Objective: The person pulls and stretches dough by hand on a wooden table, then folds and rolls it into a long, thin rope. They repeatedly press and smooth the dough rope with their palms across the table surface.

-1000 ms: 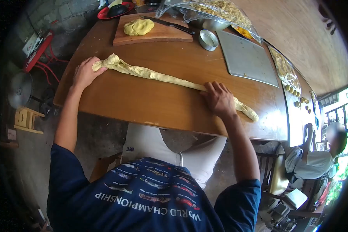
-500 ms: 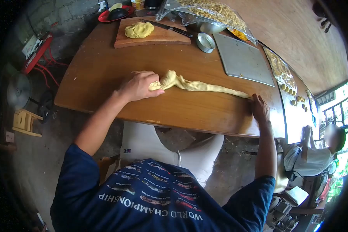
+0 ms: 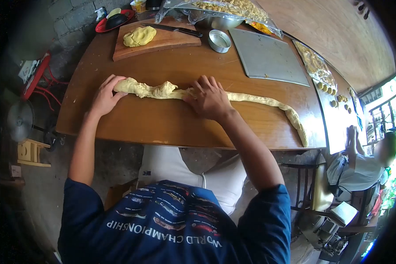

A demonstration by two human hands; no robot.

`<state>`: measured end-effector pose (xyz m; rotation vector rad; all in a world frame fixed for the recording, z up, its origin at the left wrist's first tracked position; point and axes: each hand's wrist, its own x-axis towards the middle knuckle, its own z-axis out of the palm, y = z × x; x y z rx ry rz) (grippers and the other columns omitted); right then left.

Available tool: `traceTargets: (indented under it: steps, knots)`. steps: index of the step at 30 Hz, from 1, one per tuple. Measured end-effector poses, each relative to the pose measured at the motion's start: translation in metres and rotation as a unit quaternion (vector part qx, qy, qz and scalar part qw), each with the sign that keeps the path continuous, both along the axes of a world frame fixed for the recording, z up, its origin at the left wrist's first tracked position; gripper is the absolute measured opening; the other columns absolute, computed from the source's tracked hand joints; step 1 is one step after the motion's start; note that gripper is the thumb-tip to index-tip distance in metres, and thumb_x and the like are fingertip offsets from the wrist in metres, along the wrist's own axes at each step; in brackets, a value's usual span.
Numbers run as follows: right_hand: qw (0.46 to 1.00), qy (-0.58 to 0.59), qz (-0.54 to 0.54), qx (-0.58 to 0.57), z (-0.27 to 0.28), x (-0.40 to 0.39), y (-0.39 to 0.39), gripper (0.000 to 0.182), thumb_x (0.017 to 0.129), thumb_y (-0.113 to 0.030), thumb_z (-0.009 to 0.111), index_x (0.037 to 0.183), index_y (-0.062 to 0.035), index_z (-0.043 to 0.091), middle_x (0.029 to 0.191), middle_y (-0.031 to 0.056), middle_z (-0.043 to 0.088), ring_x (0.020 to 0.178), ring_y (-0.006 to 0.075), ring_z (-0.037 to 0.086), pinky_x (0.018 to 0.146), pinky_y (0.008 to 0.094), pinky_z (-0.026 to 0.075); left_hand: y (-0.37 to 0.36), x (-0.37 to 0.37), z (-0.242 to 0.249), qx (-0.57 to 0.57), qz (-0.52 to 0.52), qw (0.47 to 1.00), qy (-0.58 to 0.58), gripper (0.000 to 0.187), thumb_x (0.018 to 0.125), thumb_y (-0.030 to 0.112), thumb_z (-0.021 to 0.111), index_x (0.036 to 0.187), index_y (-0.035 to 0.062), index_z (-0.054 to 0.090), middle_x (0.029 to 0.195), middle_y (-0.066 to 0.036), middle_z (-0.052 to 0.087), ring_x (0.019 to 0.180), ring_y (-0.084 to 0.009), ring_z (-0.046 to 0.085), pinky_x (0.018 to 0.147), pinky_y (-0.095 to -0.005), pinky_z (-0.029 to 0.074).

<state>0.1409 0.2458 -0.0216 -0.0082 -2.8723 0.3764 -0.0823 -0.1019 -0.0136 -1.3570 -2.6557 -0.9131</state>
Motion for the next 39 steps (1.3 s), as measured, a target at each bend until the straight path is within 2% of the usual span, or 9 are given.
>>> traceTargets:
  steps: [4, 6, 15, 24, 30, 32, 34, 37, 39]
  knots:
    - [1.0, 0.012, 0.024, 0.004, 0.005, -0.007, -0.001, 0.05, 0.101, -0.041, 0.075, 0.135, -0.0041, 0.068, 0.126, 0.019, 0.064, 0.125, 0.0404, 0.06, 0.109, 0.0509, 0.049, 0.022, 0.039, 0.015, -0.026, 0.013, 0.99, 0.139, 0.061, 0.092, 0.017, 0.084, 0.148, 0.0075, 0.061, 0.15, -0.013, 0.06, 0.134, -0.0387, 0.06, 0.115, -0.0487, 0.048]
    - [0.999, 0.016, 0.035, -0.003, 0.003, 0.011, 0.004, 0.052, 0.1, -0.043, 0.075, 0.134, -0.0042, 0.068, 0.128, 0.0184, 0.065, 0.125, 0.04, 0.061, 0.109, 0.051, 0.049, 0.05, 0.061, 0.02, 0.038, -0.095, 0.99, 0.101, 0.064, 0.093, 0.019, 0.084, 0.15, 0.0065, 0.06, 0.153, -0.014, 0.06, 0.134, -0.0383, 0.06, 0.117, -0.0507, 0.047]
    - [0.996, 0.056, -0.032, -0.062, -0.003, 0.039, 0.024, 0.041, 0.102, -0.028, 0.075, 0.14, -0.0139, 0.075, 0.125, 0.012, 0.071, 0.12, 0.0375, 0.062, 0.107, 0.0506, 0.049, 0.137, 0.066, -0.017, 0.024, -0.163, 0.985, 0.048, 0.042, 0.097, 0.022, 0.08, 0.13, 0.0003, 0.068, 0.122, -0.017, 0.068, 0.116, -0.0405, 0.067, 0.099, -0.0495, 0.056]
    - [0.996, 0.073, -0.012, -0.039, -0.008, 0.001, -0.005, 0.021, 0.098, -0.025, 0.075, 0.113, -0.01, 0.077, 0.115, 0.0078, 0.074, 0.112, 0.0329, 0.067, 0.102, 0.0466, 0.054, 0.164, 0.066, -0.011, -0.008, -0.119, 0.992, 0.032, 0.022, 0.089, -0.004, 0.056, 0.11, -0.0027, 0.064, 0.103, -0.025, 0.07, 0.104, -0.0505, 0.067, 0.089, -0.0571, 0.055]
    - [0.996, 0.076, -0.025, -0.041, -0.018, -0.004, 0.003, 0.02, 0.1, -0.023, 0.07, 0.108, -0.0052, 0.074, 0.111, 0.0124, 0.073, 0.113, 0.037, 0.068, 0.1, 0.0496, 0.054, 0.149, 0.108, -0.026, 0.056, -0.122, 0.98, 0.145, 0.057, 0.097, 0.011, 0.064, 0.151, -0.0025, 0.051, 0.139, -0.026, 0.061, 0.123, -0.046, 0.062, 0.108, -0.0576, 0.048]
    - [0.998, 0.051, -0.016, -0.043, -0.011, -0.003, 0.005, 0.022, 0.101, -0.022, 0.067, 0.112, -0.0044, 0.074, 0.114, 0.0136, 0.074, 0.115, 0.0378, 0.068, 0.101, 0.0494, 0.054, 0.143, 0.13, -0.028, 0.019, -0.101, 0.986, 0.134, 0.084, 0.1, 0.02, 0.067, 0.171, -0.0031, 0.028, 0.165, -0.025, 0.043, 0.144, -0.044, 0.051, 0.122, -0.0576, 0.037]
    - [0.999, 0.023, -0.003, -0.048, -0.007, 0.001, 0.009, 0.024, 0.102, -0.021, 0.065, 0.116, -0.0036, 0.074, 0.117, 0.0147, 0.075, 0.116, 0.0385, 0.069, 0.101, 0.0493, 0.054, 0.143, 0.128, -0.029, 0.043, -0.134, 0.981, 0.136, 0.091, 0.102, 0.026, 0.067, 0.174, -0.0034, 0.019, 0.176, -0.027, 0.03, 0.158, -0.0431, 0.039, 0.13, -0.0583, 0.027]
    - [0.902, -0.011, -0.026, -0.43, 0.001, 0.007, 0.018, 0.035, 0.104, -0.02, 0.061, 0.13, -0.0006, 0.072, 0.125, 0.0242, 0.075, 0.119, 0.0431, 0.07, 0.103, 0.0468, 0.055, 0.15, 0.135, -0.028, -0.055, -0.156, 0.975, 0.145, 0.086, 0.106, 0.032, 0.061, 0.173, -0.0041, 0.022, 0.182, -0.028, 0.018, 0.169, -0.039, 0.025, 0.136, -0.061, 0.014]
    - [0.937, 0.015, -0.02, -0.347, 0.002, 0.005, 0.014, 0.033, 0.105, -0.02, 0.06, 0.128, -0.001, 0.073, 0.121, 0.0238, 0.075, 0.115, 0.0435, 0.071, 0.102, 0.0468, 0.055, 0.156, 0.141, -0.035, -0.055, -0.157, 0.973, 0.158, 0.085, 0.105, 0.031, 0.061, 0.172, -0.0051, 0.024, 0.182, -0.028, 0.019, 0.168, -0.0387, 0.025, 0.136, -0.0622, 0.014]
